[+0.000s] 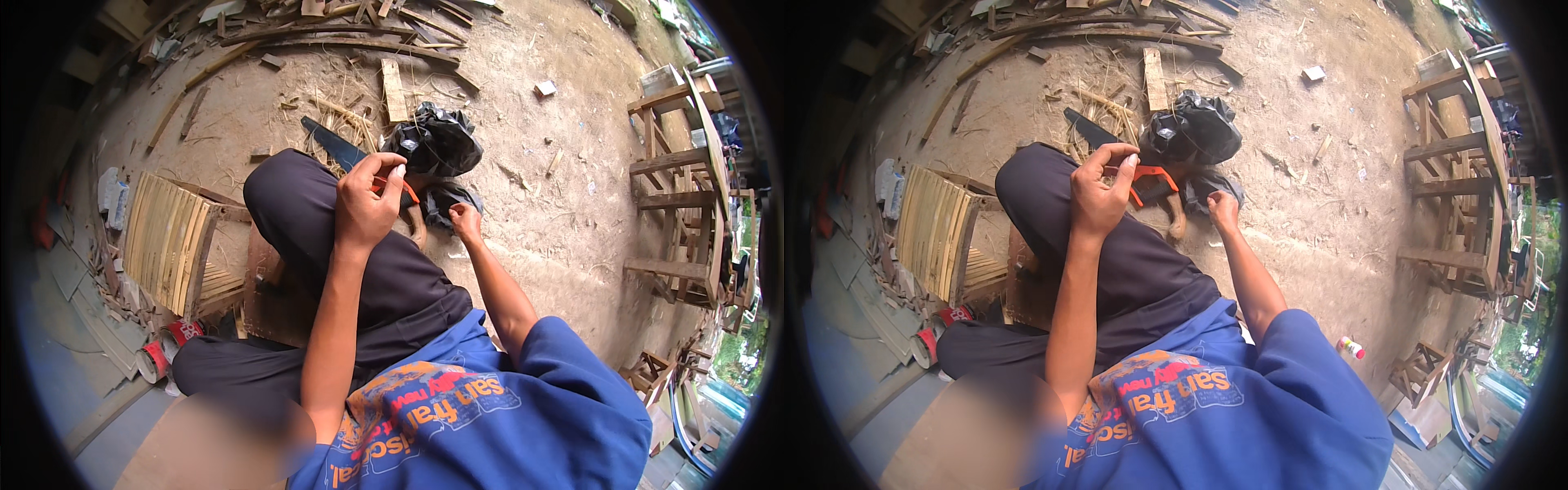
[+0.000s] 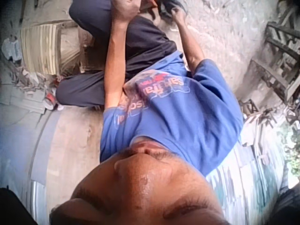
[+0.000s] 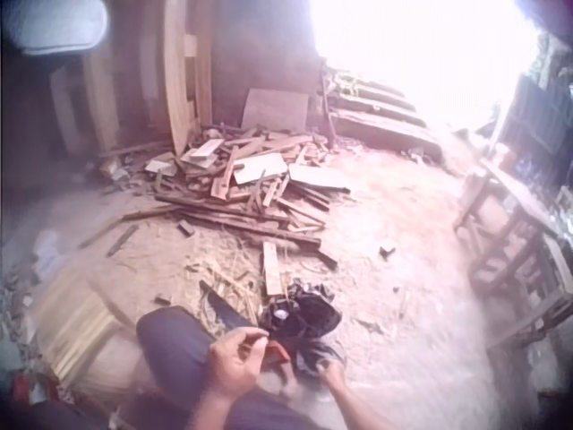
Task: The person assembles a small wooden stool by hammering nails into slats to secure them to the frame. The person repeatedly picks up nails, positions them, and uses a hammer to drive them in, occasionally adjusting the stool's position.
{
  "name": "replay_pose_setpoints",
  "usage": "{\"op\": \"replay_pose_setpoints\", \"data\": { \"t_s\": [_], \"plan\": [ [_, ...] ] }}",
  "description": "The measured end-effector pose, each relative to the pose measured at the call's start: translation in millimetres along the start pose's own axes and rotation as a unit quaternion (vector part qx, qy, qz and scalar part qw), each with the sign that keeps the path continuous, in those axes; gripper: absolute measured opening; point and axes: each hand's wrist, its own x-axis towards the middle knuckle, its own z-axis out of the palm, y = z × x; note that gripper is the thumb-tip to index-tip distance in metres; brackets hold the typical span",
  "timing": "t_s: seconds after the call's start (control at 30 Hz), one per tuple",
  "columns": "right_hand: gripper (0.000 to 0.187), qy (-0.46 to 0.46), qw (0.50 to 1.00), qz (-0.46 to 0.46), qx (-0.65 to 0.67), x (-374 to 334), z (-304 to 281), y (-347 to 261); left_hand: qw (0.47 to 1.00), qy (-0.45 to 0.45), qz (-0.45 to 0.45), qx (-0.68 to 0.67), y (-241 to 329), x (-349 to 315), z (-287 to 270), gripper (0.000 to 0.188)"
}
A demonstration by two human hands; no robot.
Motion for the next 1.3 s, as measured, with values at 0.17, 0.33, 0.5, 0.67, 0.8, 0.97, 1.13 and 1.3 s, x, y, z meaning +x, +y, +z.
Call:
{"op": "replay_pose_setpoints", "data": {
  "t_s": [0.17, 0.33, 0.5, 0.67, 0.8, 0.97, 1.13, 1.3],
  "plan": [
    [0.034, 0.064, 0.993, 0.024, -0.098, 5.3, 42.1, 26.7, 0.998, -0.04, 0.011, 0.053, 4.2, -4.0, 3.2, 0.011],
    [0.018, 0.059, 0.983, 0.076, -0.159, 12.7, 49.2, 14.4, 0.994, -0.052, 0.022, 0.09, 1.4, 0.3, 0.3, 0.011],
    [0.018, 0.005, 0.983, 0.054, -0.174, 26.4, 39.0, 19.9, 0.995, -0.054, -0.002, 0.089, 0.5, 5.1, 0.7, 0.011],
    [0.036, 0.042, 0.987, -0.003, -0.154, 28.2, 33.2, 44.5, 0.993, -0.067, 0.006, 0.098, -4.8, 13.0, 13.3, 0.013],
    [0.035, 0.064, 0.995, -0.015, -0.078, 36.1, 33.7, 66.8, 0.99, -0.079, 0.041, 0.108, -13.3, 10.7, 13.7, 0.014],
    [0.033, 0.037, 0.988, 0.062, 0.138, 51.5, 21.2, 89.6, 0.989, -0.07, 0.076, 0.108, -13.2, 4.4, 15.0, 0.015],
    [0.027, -0.085, 0.883, 0.134, 0.442, 35.8, -17.2, -13.9, 0.993, -0.027, 0.071, 0.086, -15.7, -2.2, 11.9, 0.013],
    [0.017, -0.233, 0.676, 0.042, 0.698, -19.5, -79.1, -204.5, 0.988, 0.112, 0.108, 0.007, 6.7, -8.4, 5.2, 0.022]
  ]
}}
